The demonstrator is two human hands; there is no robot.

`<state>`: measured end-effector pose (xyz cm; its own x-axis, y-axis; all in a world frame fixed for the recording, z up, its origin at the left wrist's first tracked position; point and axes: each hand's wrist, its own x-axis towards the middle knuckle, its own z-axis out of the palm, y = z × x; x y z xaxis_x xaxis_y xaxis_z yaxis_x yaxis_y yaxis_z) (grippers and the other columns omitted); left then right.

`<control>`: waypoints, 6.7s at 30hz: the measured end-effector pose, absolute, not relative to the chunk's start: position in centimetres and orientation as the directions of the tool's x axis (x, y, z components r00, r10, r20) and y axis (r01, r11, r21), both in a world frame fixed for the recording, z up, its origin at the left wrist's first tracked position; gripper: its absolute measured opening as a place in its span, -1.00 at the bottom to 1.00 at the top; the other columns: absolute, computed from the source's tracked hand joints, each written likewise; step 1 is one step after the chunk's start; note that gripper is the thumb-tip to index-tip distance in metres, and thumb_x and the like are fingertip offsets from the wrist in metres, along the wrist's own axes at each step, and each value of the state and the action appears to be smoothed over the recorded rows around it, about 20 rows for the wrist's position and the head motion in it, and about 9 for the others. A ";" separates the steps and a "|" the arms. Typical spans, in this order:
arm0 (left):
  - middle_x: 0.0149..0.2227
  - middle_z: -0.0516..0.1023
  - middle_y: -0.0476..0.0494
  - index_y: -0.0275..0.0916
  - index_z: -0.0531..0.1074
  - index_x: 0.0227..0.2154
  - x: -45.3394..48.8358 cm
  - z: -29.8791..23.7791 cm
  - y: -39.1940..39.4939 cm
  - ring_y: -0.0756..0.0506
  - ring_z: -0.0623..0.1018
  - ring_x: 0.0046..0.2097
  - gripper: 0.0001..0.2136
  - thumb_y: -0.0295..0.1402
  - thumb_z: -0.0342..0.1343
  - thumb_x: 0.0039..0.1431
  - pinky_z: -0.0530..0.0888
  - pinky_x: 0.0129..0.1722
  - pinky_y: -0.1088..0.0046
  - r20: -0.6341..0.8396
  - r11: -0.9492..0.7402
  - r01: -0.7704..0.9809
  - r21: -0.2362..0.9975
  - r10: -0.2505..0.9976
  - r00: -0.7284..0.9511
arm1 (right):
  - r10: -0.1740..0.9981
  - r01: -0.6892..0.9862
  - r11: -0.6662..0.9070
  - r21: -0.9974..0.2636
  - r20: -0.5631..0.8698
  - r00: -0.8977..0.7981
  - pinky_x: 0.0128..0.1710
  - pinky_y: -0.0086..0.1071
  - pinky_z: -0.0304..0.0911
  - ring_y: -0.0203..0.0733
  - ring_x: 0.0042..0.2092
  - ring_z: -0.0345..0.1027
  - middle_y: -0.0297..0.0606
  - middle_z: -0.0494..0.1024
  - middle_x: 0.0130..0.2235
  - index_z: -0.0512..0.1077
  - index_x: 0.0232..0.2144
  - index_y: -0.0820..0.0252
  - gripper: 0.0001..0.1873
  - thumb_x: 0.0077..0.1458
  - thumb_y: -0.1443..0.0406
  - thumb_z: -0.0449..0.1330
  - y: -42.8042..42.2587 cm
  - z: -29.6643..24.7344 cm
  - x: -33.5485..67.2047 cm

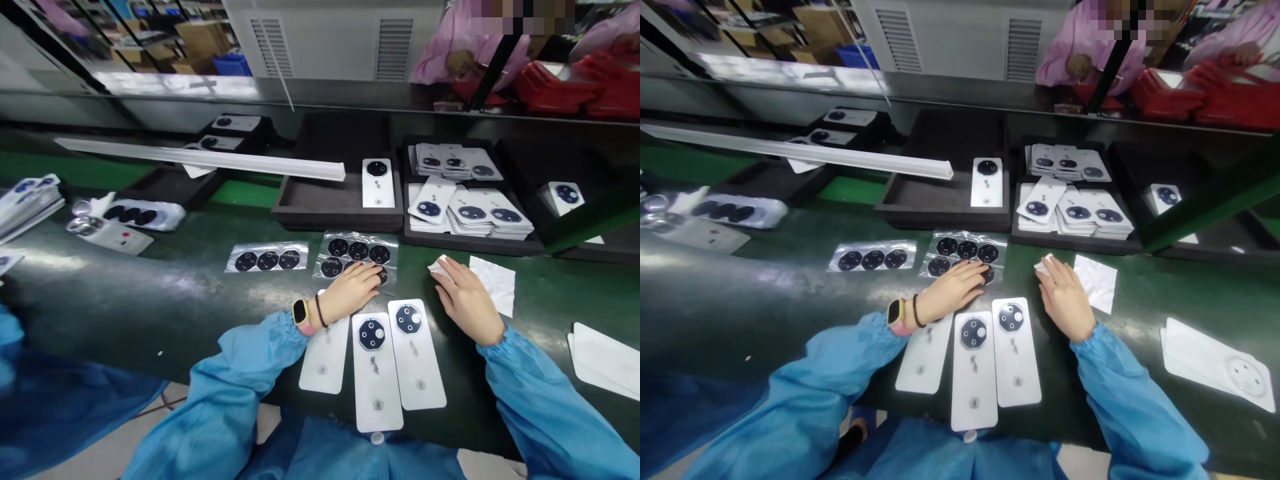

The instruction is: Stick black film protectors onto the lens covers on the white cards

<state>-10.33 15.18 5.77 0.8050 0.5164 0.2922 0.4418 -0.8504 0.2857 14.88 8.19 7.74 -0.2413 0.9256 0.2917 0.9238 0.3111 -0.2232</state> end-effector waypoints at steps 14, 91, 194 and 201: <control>0.00 0.54 -0.13 -0.35 0.42 -0.06 -15.3 5.1 3.6 -0.10 0.47 0.12 -0.70 -0.42 -0.19 0.37 0.42 0.14 0.36 0.379 -0.923 0.240 0.301 0.346 0.858 | 0.745 0.736 0.634 -0.236 0.443 -0.500 0.34 -0.17 -0.15 -0.15 0.07 0.36 -0.35 0.59 -0.07 0.52 -0.15 0.19 -0.65 0.30 0.35 -0.08 -3.7 4.5 8.1; -0.01 0.41 -0.18 -0.27 0.47 -0.45 -7.7 4.5 14.8 -0.14 0.46 0.02 -0.91 -0.48 0.13 0.16 0.48 0.01 0.17 0.293 -0.790 0.337 0.512 0.530 0.796 | 0.957 0.668 0.284 -0.687 0.240 -0.160 -0.47 -0.41 0.23 -0.30 -0.46 0.30 -0.32 0.51 -0.43 0.39 -0.48 0.16 -0.84 0.12 0.40 0.08 11.5 4.8 10.8; -0.13 0.53 -0.15 -0.27 0.32 -0.12 -15.0 7.7 19.4 -0.02 0.56 -0.24 -0.66 -0.50 0.00 -0.04 0.48 -0.31 0.51 -0.009 -0.154 0.646 0.747 0.970 0.242 | 0.970 0.913 0.243 -0.328 0.092 -0.225 0.07 0.12 0.06 0.22 0.24 0.08 0.15 0.24 0.23 0.11 0.23 0.39 -0.09 0.08 -0.19 0.00 12.5 5.6 7.3; 0.13 0.39 -0.23 -0.17 0.12 0.22 -14.9 7.0 19.0 0.08 0.47 -0.42 -0.30 -0.49 0.17 -0.03 0.49 -0.28 0.50 0.020 -0.354 0.657 0.666 0.889 0.458 | 0.971 0.929 0.240 -0.282 0.065 -0.231 0.13 0.17 -0.01 0.26 0.28 0.02 0.24 0.13 0.27 0.01 0.27 0.42 0.04 -0.01 -0.18 0.14 12.6 4.7 7.5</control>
